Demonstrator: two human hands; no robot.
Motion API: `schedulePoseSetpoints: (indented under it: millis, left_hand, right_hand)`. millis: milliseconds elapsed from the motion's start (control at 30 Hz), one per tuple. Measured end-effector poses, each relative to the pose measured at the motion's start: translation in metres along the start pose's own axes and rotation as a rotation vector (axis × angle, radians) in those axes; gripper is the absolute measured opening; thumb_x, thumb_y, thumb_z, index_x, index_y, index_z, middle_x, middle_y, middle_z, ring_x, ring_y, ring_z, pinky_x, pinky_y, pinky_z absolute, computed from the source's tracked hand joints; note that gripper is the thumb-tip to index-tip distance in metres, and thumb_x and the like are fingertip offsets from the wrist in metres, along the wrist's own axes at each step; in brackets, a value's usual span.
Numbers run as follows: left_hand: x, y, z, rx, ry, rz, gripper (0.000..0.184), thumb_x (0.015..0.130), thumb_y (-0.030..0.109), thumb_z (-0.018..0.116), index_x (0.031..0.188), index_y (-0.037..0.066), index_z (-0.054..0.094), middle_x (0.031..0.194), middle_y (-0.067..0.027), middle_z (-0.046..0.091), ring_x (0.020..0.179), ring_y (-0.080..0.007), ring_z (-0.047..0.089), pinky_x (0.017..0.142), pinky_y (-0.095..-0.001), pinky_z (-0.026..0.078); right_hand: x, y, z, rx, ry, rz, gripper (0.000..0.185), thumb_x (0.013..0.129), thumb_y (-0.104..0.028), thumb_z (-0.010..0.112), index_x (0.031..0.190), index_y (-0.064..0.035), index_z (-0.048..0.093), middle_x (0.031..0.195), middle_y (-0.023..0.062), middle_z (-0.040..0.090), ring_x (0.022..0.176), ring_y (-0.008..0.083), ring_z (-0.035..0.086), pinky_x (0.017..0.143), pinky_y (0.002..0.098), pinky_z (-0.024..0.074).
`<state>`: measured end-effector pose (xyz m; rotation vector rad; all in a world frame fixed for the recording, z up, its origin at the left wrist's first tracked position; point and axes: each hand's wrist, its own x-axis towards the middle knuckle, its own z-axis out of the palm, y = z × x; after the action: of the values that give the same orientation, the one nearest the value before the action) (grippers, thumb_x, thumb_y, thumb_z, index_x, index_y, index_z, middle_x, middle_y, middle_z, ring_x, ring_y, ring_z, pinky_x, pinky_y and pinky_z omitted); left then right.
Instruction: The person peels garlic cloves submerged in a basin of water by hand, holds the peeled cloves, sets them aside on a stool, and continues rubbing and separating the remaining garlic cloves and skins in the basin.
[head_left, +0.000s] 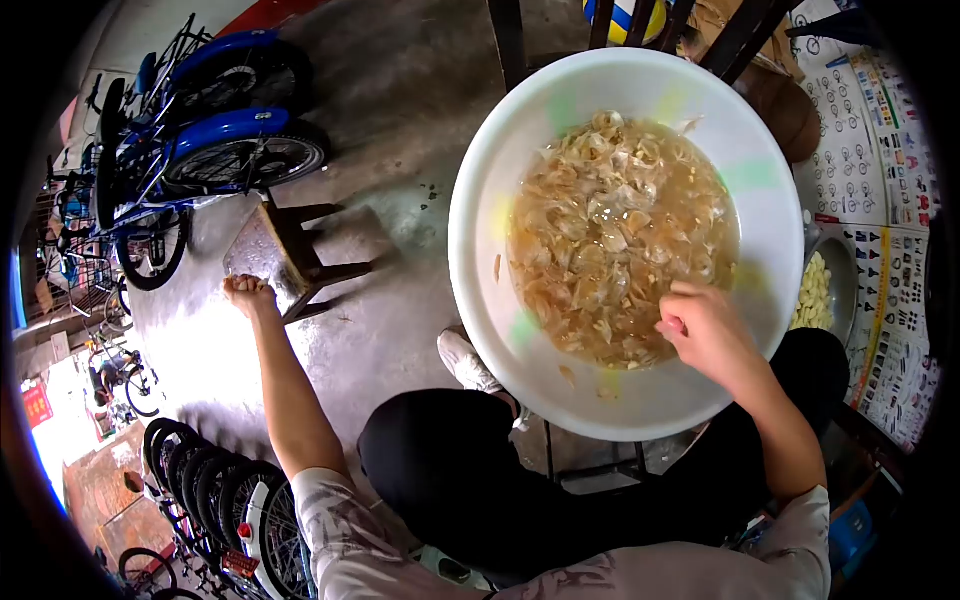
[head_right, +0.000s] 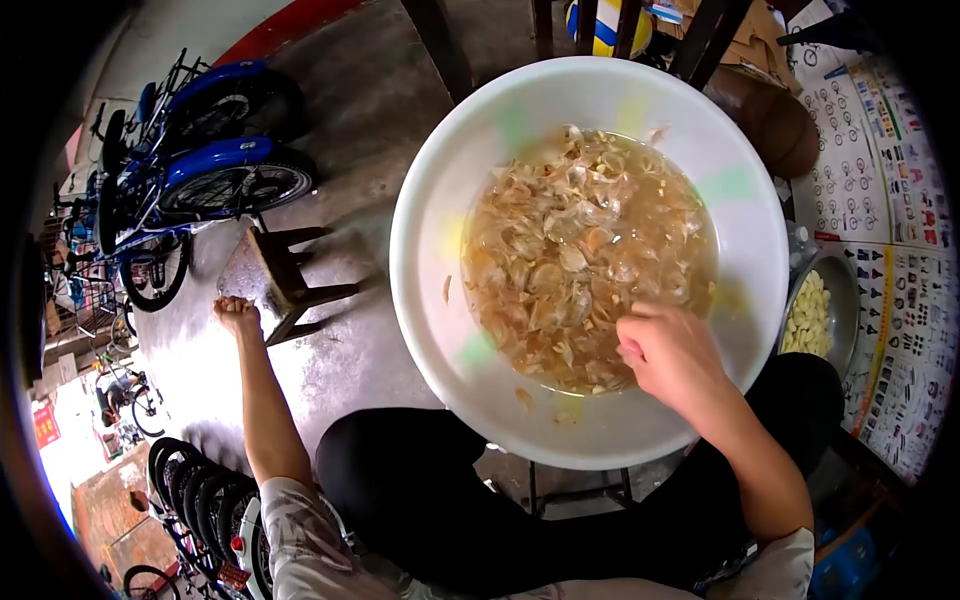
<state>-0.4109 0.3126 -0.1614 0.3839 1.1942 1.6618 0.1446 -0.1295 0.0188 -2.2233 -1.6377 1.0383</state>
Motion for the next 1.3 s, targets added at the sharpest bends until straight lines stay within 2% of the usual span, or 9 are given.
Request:
schedulePoseSetpoints:
  millis: [133,167,367,600,800,900,1100,1267,1300]
  left_hand:
    - [-0.042,-0.021,0.026,0.603,0.285,0.431,0.013,0.088,0.019,0.068,0.083,0.007,0.064,0.069,-0.0012,0.059,0.063,-0.0112,0.054,0.057,-0.0273,0.046]
    - [-0.012,-0.026,-0.002,0.809,0.135,0.601,0.02,0.088,0.022,0.07,0.095,0.003,0.069,0.078,-0.0027,0.065,0.076,-0.0122,0.061,0.072,-0.0266,0.05]
    - [-0.013,-0.027,-0.004,1.712,0.176,0.838,0.042,0.084,0.045,0.067,0.112,0.013,0.069,0.12,-0.005,0.059,0.105,-0.0317,0.057,0.091,-0.0451,0.047]
    - [-0.035,-0.028,0.01,1.78,0.202,0.709,0.07,0.083,0.064,0.06,0.136,0.019,0.052,0.141,-0.0067,0.044,0.126,-0.0369,0.04,0.101,-0.0522,0.04]
    - [-0.05,-0.02,0.01,1.776,0.171,0.766,0.074,0.09,0.067,0.044,0.147,0.02,0.04,0.154,-0.009,0.032,0.136,-0.0415,0.032,0.105,-0.0577,0.037]
    - [-0.016,-0.006,-0.013,1.78,0.138,0.795,0.069,0.096,0.059,0.037,0.146,0.012,0.04,0.15,-0.0138,0.039,0.136,-0.0423,0.032,0.108,-0.0531,0.033]
    - [-0.047,0.016,-0.006,1.885,0.089,0.883,0.044,0.083,0.01,0.062,0.127,0.005,0.058,0.13,-0.0133,0.055,0.123,-0.0317,0.047,0.108,-0.0475,0.031]
    - [-0.009,0.033,-0.038,1.532,-0.104,0.979,0.033,0.077,-0.008,0.059,0.106,0.002,0.072,0.096,-0.0123,0.072,0.085,-0.0228,0.069,0.078,-0.0329,0.055]
    - [-0.01,0.035,-0.04,1.484,-0.092,0.898,0.029,0.079,-0.005,0.063,0.105,0.003,0.072,0.093,-0.0116,0.073,0.081,-0.0214,0.069,0.075,-0.0313,0.055]
  right_hand:
    - [0.002,-0.006,0.002,0.064,0.013,-0.027,0.018,0.07,0.013,0.057,0.074,-0.004,0.052,0.079,0.0112,0.05,0.072,0.0328,0.056,0.061,0.0427,0.0425]
    - [0.004,-0.007,0.002,0.078,-0.027,0.002,0.021,0.07,0.015,0.054,0.077,-0.004,0.052,0.082,0.0111,0.05,0.073,0.0333,0.056,0.064,0.0428,0.0436]
    - [0.009,-0.02,0.003,0.25,0.006,0.093,0.022,0.077,0.013,0.051,0.093,-0.0017,0.05,0.099,0.0124,0.046,0.075,0.0319,0.057,0.07,0.0393,0.0458]
    - [0.015,0.005,0.012,0.322,-0.008,0.023,0.013,0.091,0.001,0.055,0.103,-0.001,0.05,0.097,0.0145,0.059,0.083,0.0326,0.06,0.074,0.0404,0.0461]
    - [0.048,0.012,0.012,0.172,-0.039,0.194,0.035,0.1,-0.024,0.053,0.076,0.0013,0.056,0.057,0.0125,0.053,0.052,0.0295,0.054,0.058,0.041,0.0432]
    - [0.067,0.023,0.003,0.527,-0.087,0.154,0.027,0.101,-0.019,0.051,0.086,0.0011,0.061,0.064,0.0038,0.053,0.058,0.0117,0.047,0.056,0.032,0.0404]
    - [0.092,0.017,-0.037,1.11,-0.238,0.16,0.022,0.1,-0.009,0.048,0.114,0.0007,0.061,0.087,0.0014,0.059,0.066,0.009,0.051,0.059,0.0222,0.0408]
    - [0.092,0.017,-0.026,1.13,-0.147,0.167,0.019,0.098,-0.004,0.048,0.114,0.0005,0.057,0.099,0.0078,0.063,0.078,0.0082,0.061,0.063,0.0224,0.0485]
    - [0.086,0.008,-0.033,0.743,-0.158,0.058,0.015,0.098,-0.005,0.048,0.11,-0.001,0.057,0.09,0.0076,0.063,0.072,0.0097,0.061,0.061,0.0248,0.0486]
